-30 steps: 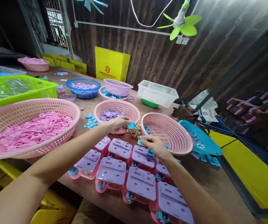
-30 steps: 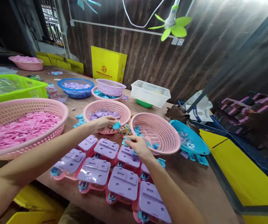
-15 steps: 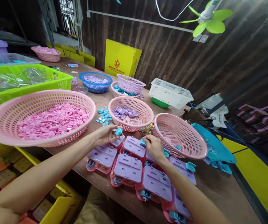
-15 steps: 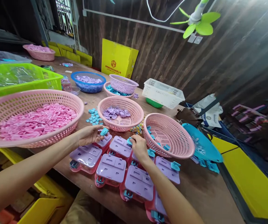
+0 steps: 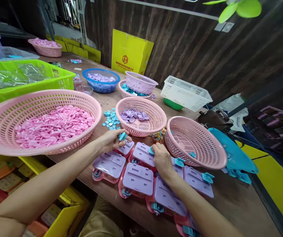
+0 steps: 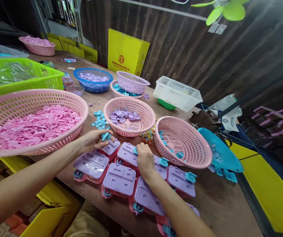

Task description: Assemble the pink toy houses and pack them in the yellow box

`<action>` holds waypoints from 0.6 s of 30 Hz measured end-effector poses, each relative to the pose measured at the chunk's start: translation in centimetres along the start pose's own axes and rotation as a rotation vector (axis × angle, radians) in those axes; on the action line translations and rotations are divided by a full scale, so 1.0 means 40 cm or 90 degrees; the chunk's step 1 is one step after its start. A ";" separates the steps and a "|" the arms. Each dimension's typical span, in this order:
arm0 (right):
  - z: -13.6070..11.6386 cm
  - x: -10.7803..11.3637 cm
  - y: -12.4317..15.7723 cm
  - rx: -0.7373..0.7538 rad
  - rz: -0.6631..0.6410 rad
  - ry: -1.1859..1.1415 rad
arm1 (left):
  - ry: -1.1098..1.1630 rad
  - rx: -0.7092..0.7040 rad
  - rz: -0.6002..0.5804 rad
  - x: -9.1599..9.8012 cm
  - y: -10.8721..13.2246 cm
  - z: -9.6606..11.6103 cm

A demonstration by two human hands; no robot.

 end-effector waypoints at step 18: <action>-0.252 0.012 -0.138 -0.692 -0.103 -1.053 | 0.035 -0.376 0.029 -0.105 -0.005 -0.080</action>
Point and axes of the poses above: each hand's wrist, its own y-axis away from the middle knuckle, its own x-axis out of the back of the hand, z = x × y, the point moved 1 cm from there along -y, towards the middle knuckle, and after that the axes turned 12 degrees about z, right-handed, at the moved point
